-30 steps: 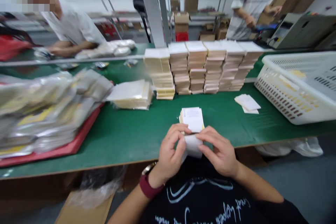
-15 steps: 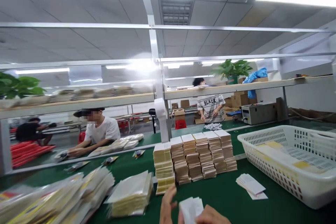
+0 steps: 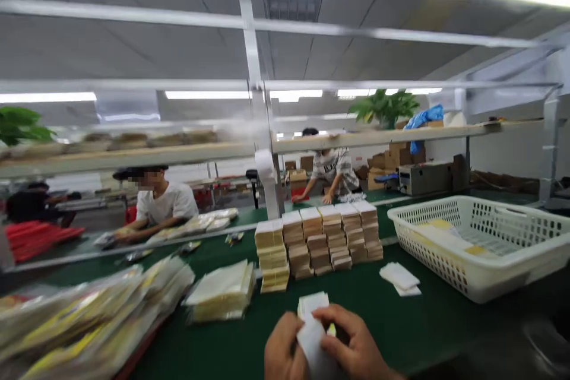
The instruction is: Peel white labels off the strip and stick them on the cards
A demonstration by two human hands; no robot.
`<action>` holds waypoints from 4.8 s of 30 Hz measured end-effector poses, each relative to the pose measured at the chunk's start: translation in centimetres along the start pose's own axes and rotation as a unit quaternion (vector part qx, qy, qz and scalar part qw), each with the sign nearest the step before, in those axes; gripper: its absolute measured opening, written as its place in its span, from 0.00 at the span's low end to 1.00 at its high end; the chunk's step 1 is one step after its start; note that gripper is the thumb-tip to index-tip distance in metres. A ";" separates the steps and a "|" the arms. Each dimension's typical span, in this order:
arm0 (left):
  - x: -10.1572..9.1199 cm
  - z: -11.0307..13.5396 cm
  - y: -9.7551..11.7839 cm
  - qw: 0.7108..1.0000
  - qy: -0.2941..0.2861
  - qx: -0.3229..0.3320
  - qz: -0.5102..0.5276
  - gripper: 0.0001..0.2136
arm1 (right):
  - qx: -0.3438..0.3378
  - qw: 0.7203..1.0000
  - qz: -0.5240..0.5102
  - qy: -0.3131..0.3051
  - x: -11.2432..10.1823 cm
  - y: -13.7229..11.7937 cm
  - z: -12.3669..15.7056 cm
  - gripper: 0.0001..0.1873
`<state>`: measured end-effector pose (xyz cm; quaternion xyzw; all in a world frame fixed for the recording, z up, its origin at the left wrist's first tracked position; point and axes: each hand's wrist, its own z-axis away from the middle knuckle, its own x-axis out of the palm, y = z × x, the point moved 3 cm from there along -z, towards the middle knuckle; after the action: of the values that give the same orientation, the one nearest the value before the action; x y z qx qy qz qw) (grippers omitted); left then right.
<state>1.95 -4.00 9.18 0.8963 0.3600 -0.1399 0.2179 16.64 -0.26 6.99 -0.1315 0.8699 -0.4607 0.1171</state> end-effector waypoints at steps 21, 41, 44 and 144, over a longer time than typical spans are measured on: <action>1.1 1.5 -3.0 0.973 -0.158 -0.109 0.127 0.04 | -0.030 0.970 0.222 -0.092 -1.4 0.0 -1.0 0.04; 4.0 3.2 -6.0 0.956 -0.250 0.084 0.125 0.05 | 0.199 0.943 0.238 0.124 -4.3 4.5 -2.4 0.02; 4.0 3.2 -6.2 0.959 -0.243 0.075 0.124 0.04 | 0.203 0.937 0.272 0.082 -3.7 4.6 -3.3 0.02; 3.6 -1.9 2.1 0.851 -0.250 0.389 -0.251 0.17 | 0.075 0.965 0.233 0.094 -5.8 2.7 4.3 0.13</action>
<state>6.16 -2.28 9.94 0.7218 0.4221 -0.5378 -0.1081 23.13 -0.22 2.83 0.1279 0.8464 -0.4954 0.1481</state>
